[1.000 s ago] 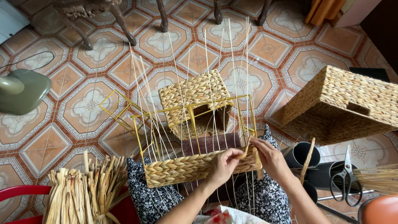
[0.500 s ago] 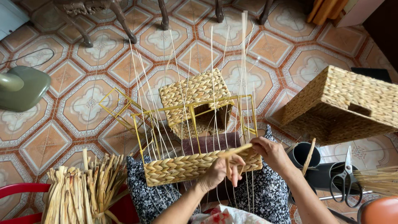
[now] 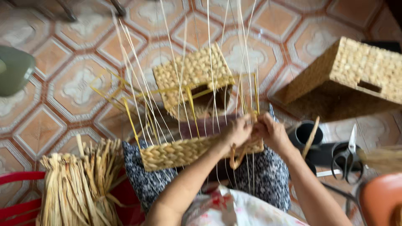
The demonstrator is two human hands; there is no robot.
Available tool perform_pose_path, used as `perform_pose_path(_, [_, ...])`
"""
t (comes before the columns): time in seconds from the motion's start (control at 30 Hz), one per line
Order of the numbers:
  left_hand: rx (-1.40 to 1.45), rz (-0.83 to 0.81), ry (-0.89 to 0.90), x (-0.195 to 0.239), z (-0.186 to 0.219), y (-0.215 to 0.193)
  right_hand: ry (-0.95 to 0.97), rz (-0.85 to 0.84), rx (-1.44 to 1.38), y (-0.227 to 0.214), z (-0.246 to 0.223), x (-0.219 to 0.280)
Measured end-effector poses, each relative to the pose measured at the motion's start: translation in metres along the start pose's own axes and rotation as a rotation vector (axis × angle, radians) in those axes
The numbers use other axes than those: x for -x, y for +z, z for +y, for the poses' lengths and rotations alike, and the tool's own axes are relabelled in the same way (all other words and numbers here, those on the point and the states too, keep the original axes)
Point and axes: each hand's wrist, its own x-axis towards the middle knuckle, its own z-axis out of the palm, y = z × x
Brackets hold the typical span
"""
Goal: The person weaves a basket by hand, interlacing dried palm strips through a yellow metal frame. The person repeatedly threads and pulls the strips to form a tight braided pattern along the basket's edge.
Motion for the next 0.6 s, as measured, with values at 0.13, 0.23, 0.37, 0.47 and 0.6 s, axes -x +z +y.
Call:
perform_pose_path(0.13, [0.014,0.397,0.621,0.016,-0.005,0.000,0.139,0.002,-0.337,-0.003,0.002,0.004])
perform_pose_path(0.23, [0.006,0.443,0.895,0.051,0.007,-0.010,0.161,-0.001,-0.093,-0.006,-0.012,0.000])
perform_pose_path(0.37, [-0.297,0.521,0.901,0.061,0.011,-0.016,0.075,-0.109,0.110,-0.001,-0.022,-0.005])
perform_pose_path(0.47, [-0.433,0.409,0.548,0.058,-0.018,-0.019,0.005,-0.146,-0.042,-0.008,-0.027,0.000])
perform_pose_path(0.6, [-0.506,0.346,0.358,0.072,-0.032,-0.020,0.083,-0.025,-0.236,-0.005,-0.029,0.003])
